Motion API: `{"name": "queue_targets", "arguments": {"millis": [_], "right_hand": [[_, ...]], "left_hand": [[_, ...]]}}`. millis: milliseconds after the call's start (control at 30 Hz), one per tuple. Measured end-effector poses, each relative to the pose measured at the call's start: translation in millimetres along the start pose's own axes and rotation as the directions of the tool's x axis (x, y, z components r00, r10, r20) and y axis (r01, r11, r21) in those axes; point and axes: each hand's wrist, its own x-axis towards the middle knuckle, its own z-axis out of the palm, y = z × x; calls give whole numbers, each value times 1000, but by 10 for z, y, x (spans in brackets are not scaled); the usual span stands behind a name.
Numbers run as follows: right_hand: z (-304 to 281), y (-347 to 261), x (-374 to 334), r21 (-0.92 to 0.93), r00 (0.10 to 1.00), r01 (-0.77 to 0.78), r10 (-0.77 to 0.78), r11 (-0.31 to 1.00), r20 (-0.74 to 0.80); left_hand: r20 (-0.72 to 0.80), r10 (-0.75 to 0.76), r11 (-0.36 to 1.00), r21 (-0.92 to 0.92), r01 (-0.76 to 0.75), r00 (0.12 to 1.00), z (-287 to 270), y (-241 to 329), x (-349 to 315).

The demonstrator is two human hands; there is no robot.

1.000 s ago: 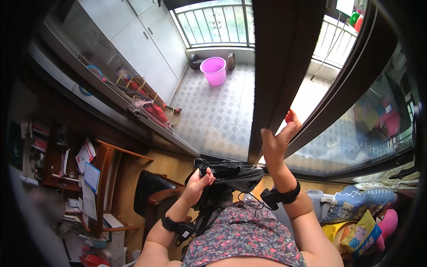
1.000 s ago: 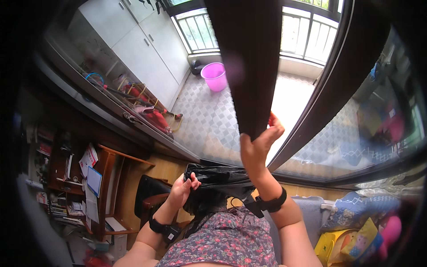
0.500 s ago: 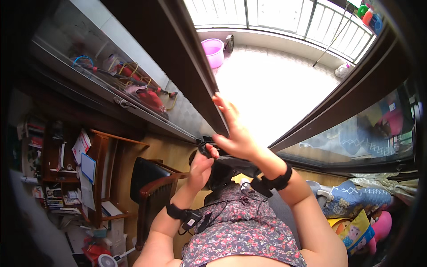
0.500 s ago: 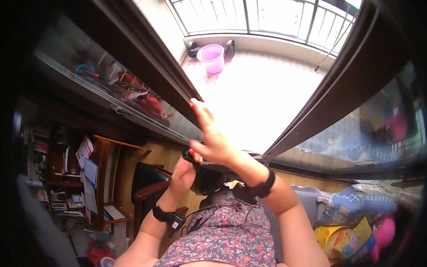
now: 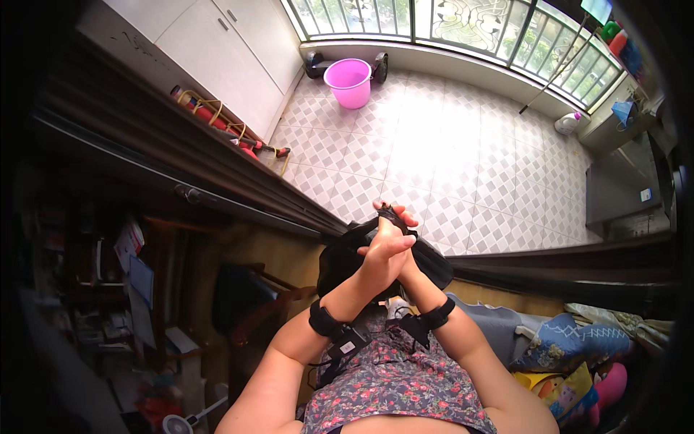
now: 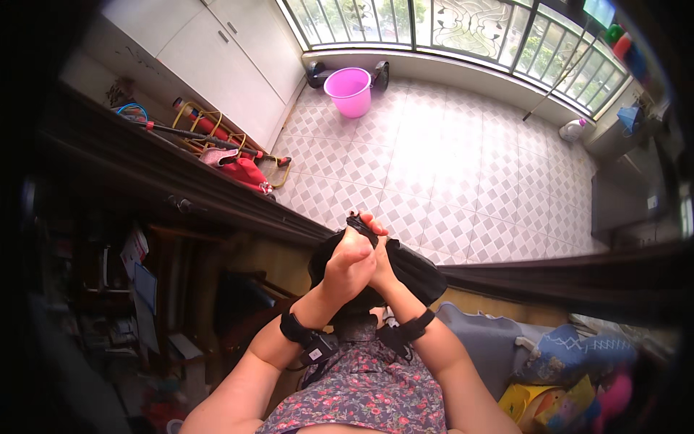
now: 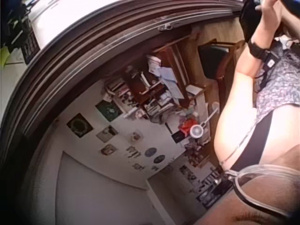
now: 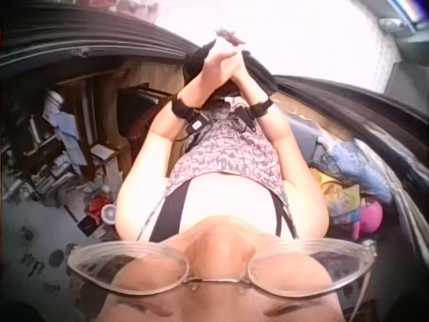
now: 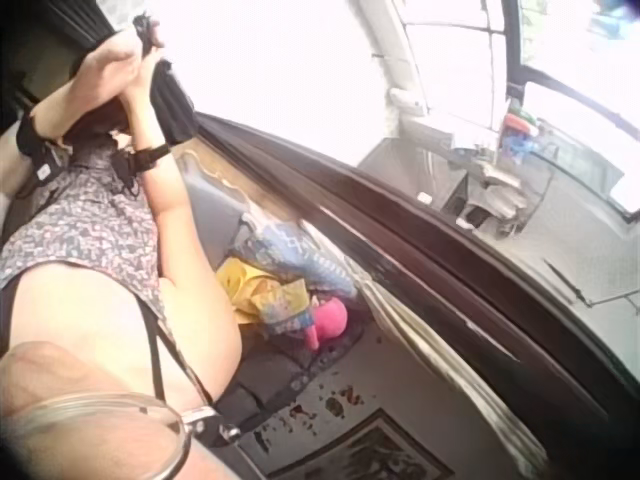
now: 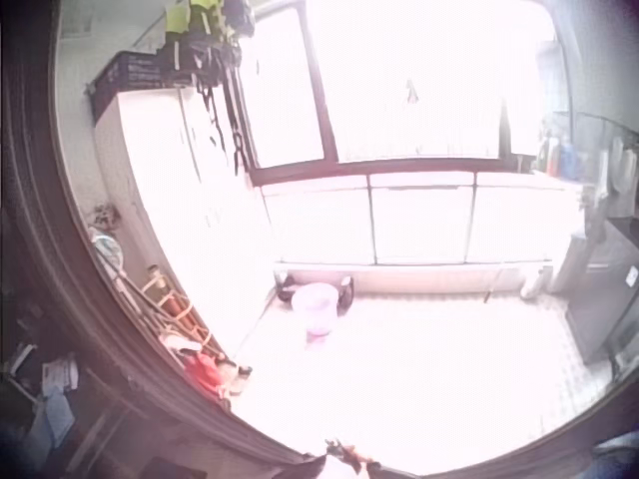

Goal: Assemble the visor on a child's motorcycle helmet and put it away.

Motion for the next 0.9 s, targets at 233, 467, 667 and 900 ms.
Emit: {"name": "queue_targets", "arguments": {"millis": [233, 467, 667, 900], "right_hand": [[355, 14, 1075, 241, 987, 159, -157, 957, -28], [978, 384, 969, 484, 864, -329, 51, 811, 501], [888, 1717, 606, -69, 581, -630, 529, 773, 619], [46, 1904, 1418, 615, 565, -697, 811, 370, 153]], "left_hand": [[-84, 120, 990, -59, -125, 989, -281, 619, 643], [-299, 103, 978, -142, -151, 949, -885, 697, 911], [-406, 158, 950, -188, -251, 900, -1247, 490, 1255], [-227, -58, 998, 0, 60, 972, -1272, 324, 1933]]}}
